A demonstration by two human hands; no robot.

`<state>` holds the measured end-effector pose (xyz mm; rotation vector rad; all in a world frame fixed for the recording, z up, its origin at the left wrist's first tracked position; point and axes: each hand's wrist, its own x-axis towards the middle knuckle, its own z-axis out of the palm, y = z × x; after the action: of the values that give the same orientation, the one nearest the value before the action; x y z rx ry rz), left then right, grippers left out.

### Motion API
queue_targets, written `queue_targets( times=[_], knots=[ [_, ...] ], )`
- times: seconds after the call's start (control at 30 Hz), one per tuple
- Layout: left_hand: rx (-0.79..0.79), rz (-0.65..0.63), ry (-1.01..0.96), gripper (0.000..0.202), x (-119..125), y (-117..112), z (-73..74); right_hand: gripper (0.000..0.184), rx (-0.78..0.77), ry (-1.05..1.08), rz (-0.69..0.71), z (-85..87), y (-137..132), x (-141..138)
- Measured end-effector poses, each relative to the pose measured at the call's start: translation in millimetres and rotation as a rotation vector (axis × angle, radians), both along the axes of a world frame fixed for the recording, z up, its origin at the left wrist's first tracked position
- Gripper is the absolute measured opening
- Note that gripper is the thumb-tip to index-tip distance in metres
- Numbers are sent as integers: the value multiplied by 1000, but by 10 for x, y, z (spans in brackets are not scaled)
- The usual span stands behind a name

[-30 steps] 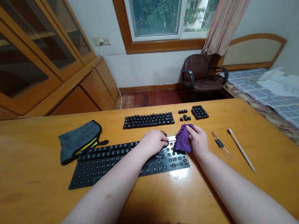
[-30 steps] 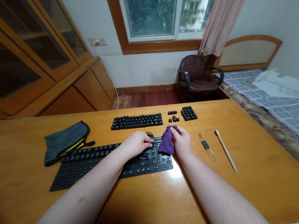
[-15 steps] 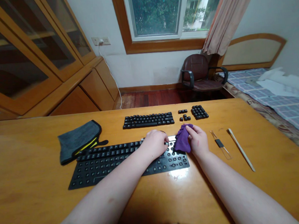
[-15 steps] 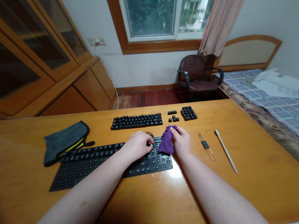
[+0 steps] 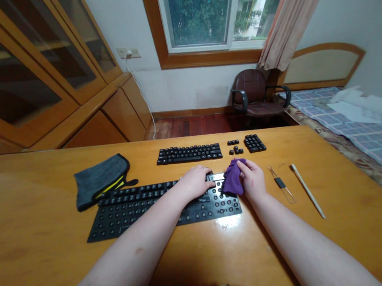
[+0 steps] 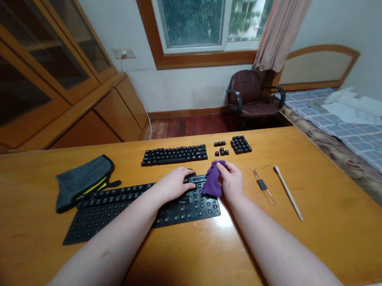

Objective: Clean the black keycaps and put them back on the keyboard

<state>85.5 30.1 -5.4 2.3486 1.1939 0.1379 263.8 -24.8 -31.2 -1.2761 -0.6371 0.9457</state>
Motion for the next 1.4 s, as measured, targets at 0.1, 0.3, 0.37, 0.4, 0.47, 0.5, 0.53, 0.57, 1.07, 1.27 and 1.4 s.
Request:
queue_targets(
  times=[0.1, 0.3, 0.37, 0.4, 0.47, 0.5, 0.53, 0.57, 1.07, 1.27, 1.4],
  knots=[
    [-41, -16, -21, 37, -5, 19, -34, 33, -11, 5, -1, 0, 0, -6],
    [-28, 31, -66, 35, 5, 40, -82, 31, -13, 44, 18, -22, 4, -19],
    [-28, 31, -68, 35, 7, 44, -89, 30, -7, 61, 24, -23, 3, -23],
    [-29, 27, -67, 35, 5, 42, -90, 29, -4, 68, 27, -21, 2, -25],
    [-22, 13, -62, 34, -3, 27, -82, 30, -5, 76, 28, -17, 1, -29],
    [-13, 10, -61, 34, -9, 15, -71, 30, -8, 81, 31, -15, 2, -30],
    [0, 13, -59, 35, -13, 1, -53, 30, -8, 89, 35, -13, 4, -30],
    [17, 26, -57, 36, -13, -11, -28, 30, -9, 97, 41, -14, 8, -30],
    [54, 18, -84, 22, 1539, 1141, 211, 24, 10, 214, 62, -83, 78, -46],
    [9, 30, -73, 20, 2053, 1434, -35, 23, 18, 242, 48, -142, 109, -36],
    [-5, 13, -53, 22, 2196, 1519, -112, 24, 24, 236, 47, -182, 120, -26]
  ],
)
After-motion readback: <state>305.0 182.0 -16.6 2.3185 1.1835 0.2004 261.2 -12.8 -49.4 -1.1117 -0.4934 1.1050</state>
